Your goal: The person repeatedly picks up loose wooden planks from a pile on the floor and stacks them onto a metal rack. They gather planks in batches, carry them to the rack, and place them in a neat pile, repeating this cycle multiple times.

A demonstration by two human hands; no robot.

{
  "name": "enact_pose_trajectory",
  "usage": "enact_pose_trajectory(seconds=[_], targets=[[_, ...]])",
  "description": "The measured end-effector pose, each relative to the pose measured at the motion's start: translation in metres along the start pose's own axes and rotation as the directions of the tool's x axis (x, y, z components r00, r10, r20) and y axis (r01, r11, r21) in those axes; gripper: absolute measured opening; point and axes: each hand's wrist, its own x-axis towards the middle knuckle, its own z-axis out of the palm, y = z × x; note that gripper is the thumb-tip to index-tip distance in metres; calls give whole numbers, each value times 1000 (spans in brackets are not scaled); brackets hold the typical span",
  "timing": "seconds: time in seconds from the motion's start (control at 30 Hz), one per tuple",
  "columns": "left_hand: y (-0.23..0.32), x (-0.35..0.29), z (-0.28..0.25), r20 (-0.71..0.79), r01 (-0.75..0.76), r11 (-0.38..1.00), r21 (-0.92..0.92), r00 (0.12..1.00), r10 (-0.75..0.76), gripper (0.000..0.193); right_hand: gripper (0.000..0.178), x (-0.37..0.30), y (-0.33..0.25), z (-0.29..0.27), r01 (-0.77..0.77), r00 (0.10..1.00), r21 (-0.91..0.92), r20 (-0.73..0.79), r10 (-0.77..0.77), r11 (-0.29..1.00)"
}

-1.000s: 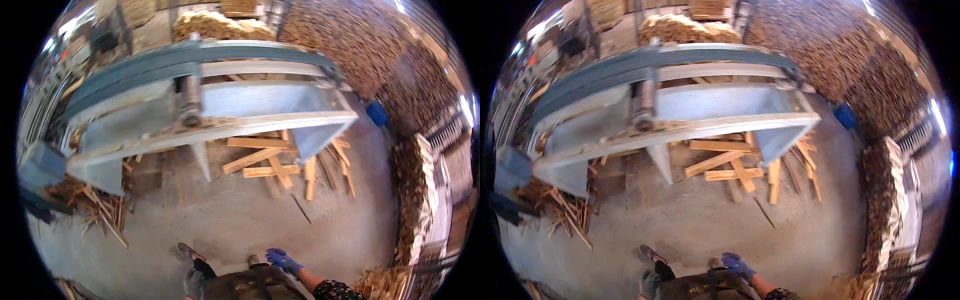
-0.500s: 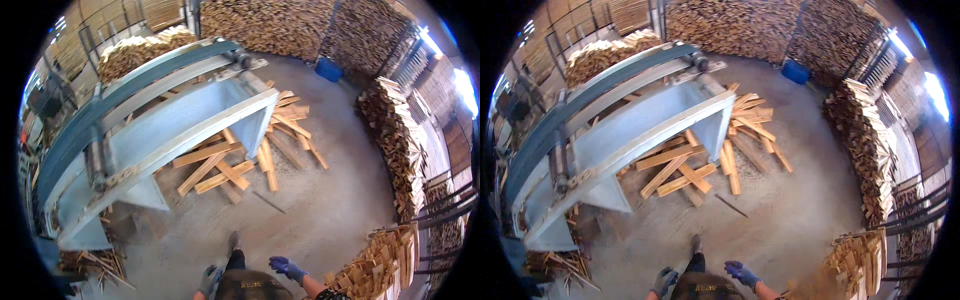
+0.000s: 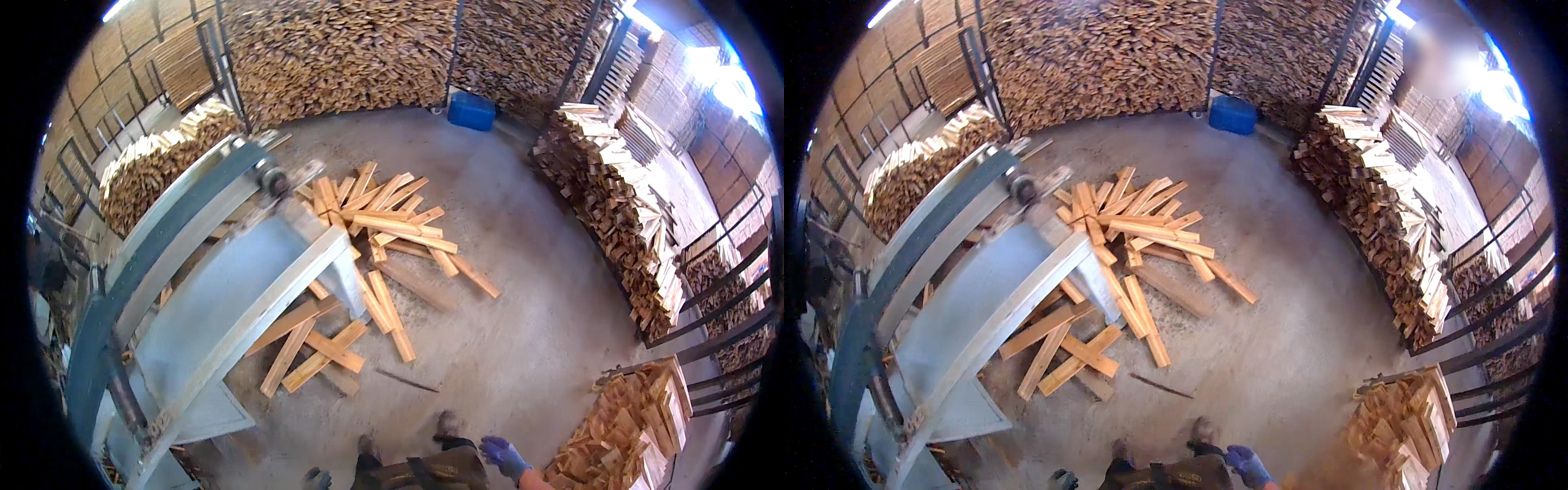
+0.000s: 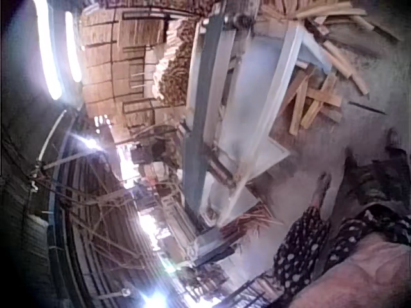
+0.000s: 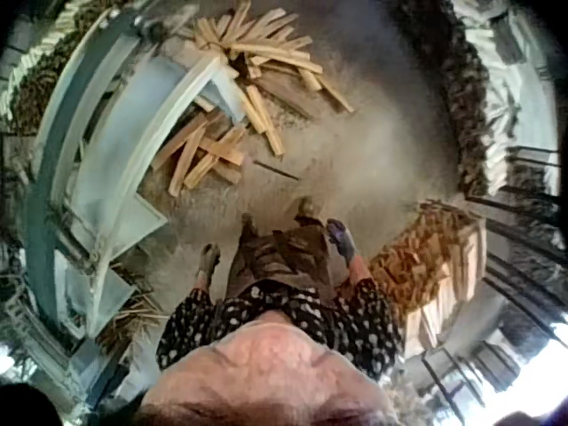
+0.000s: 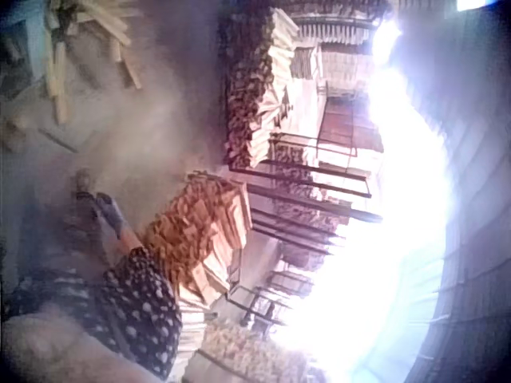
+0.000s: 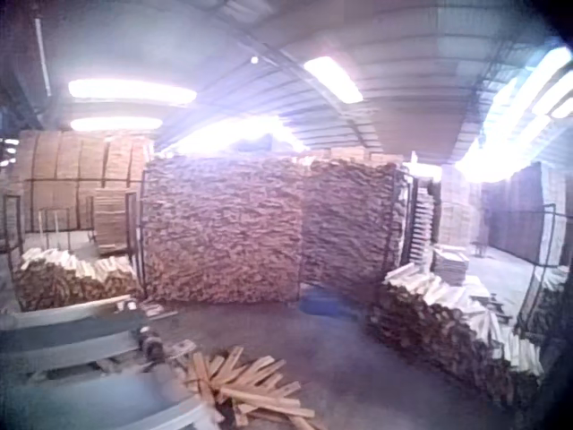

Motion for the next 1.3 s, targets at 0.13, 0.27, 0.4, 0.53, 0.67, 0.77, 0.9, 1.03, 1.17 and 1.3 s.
enact_pose_trajectory(seconds=[0.13, 0.27, 0.4, 0.53, 0.67, 0.77, 0.9, 1.03, 1.17, 1.3], targets=[[34, 106, 112, 294, -294, 955, -24, 911, 288, 27, 45, 121, 214, -221, 462, 885, -458, 182, -429, 759], [171, 56, 229, 82, 167, 978, -125, 984, -157, 23, 36, 64, -24, -175, -36, 989, -668, 84, 124, 744], [222, 66, 347, 263, 139, 988, -63, 958, -118, 15, 36, 159, -103, -250, 314, 923, -422, -73, -377, 851], [275, 73, 441, 299, 168, 977, -129, 946, -123, 19, 34, 212, -288, -247, 540, 821, -245, -59, -569, 805], [284, 115, 510, 264, 203, 963, -176, 952, -153, 20, 40, 243, -423, -240, 460, 882, -311, 50, -468, 832], [310, 142, 548, 212, 280, 939, -200, 948, -238, 21, 42, 302, -440, -238, 391, 919, -312, 95, -381, 866], [312, 162, 604, 205, 333, 906, -262, 936, -285, 31, 44, 385, -419, -288, 256, 966, -354, 121, -228, 899], [301, 190, 628, 159, 377, 874, -306, 926, -343, 38, 35, 470, -422, -265, 201, 963, -421, 251, -100, 885], [276, 230, 671, -25, 470, 832, -295, 867, -498, 41, 36, 595, -383, -281, 306, 914, -504, 394, -101, 807], [256, 304, 703, -86, 399, 793, -460, 869, -488, 52, 51, 666, -399, -235, 44, 933, -659, 296, 205, 751]])
